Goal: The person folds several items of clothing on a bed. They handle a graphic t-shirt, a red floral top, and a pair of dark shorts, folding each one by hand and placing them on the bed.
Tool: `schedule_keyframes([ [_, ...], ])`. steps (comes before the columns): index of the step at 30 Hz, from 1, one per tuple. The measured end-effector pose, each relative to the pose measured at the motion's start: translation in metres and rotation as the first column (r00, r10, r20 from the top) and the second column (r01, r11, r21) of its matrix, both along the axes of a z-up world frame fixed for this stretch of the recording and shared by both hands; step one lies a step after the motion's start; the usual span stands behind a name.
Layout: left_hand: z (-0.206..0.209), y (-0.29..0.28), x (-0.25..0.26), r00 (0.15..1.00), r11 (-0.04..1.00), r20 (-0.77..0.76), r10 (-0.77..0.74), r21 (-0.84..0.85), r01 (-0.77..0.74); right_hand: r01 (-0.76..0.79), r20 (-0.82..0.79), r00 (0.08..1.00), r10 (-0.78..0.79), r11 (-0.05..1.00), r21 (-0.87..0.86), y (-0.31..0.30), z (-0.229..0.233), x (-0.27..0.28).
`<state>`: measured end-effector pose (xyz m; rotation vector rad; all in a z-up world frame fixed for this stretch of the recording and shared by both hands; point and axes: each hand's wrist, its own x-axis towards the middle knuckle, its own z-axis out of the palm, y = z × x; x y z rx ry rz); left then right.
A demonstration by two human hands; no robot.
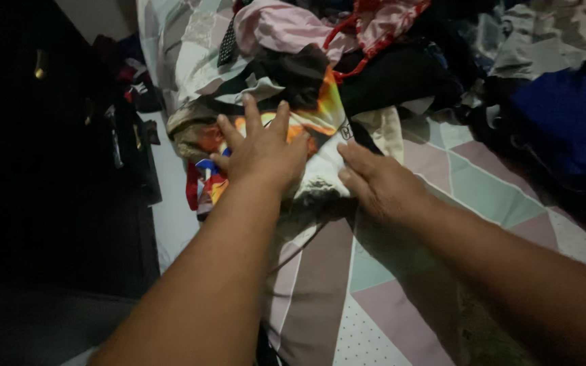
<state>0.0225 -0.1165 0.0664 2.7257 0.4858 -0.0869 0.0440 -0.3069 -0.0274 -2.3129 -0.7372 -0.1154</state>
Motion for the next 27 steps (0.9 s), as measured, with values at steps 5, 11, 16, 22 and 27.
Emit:
schedule_keyframes([
  [5,-0.02,-0.025,-0.025,0.993,0.989,0.089,-0.075,0.133,0.063,0.09,0.038,0.995,-0.087,0.993,-0.075,-0.024,0.011,-0.061],
  [11,-0.048,-0.062,-0.079,0.932,0.917,0.143,-0.334,0.278,0.286,0.095,-0.072,0.99,-0.12,0.955,-0.282,-0.043,0.011,-0.091],
  [16,-0.046,-0.07,-0.094,0.921,0.908,0.031,-0.389,0.183,0.378,0.123,-0.045,0.99,-0.135,0.972,-0.201,-0.057,0.006,-0.106],
  [22,-0.041,-0.071,-0.091,0.935,0.907,-0.039,-0.353,0.232,0.352,0.175,-0.012,0.983,-0.183,0.958,-0.228,-0.068,-0.004,-0.117],
  [27,-0.034,-0.052,-0.07,0.953,0.878,-0.041,-0.299,0.379,0.292,0.197,0.079,0.98,-0.184,0.956,-0.217,-0.071,-0.012,-0.121],
])
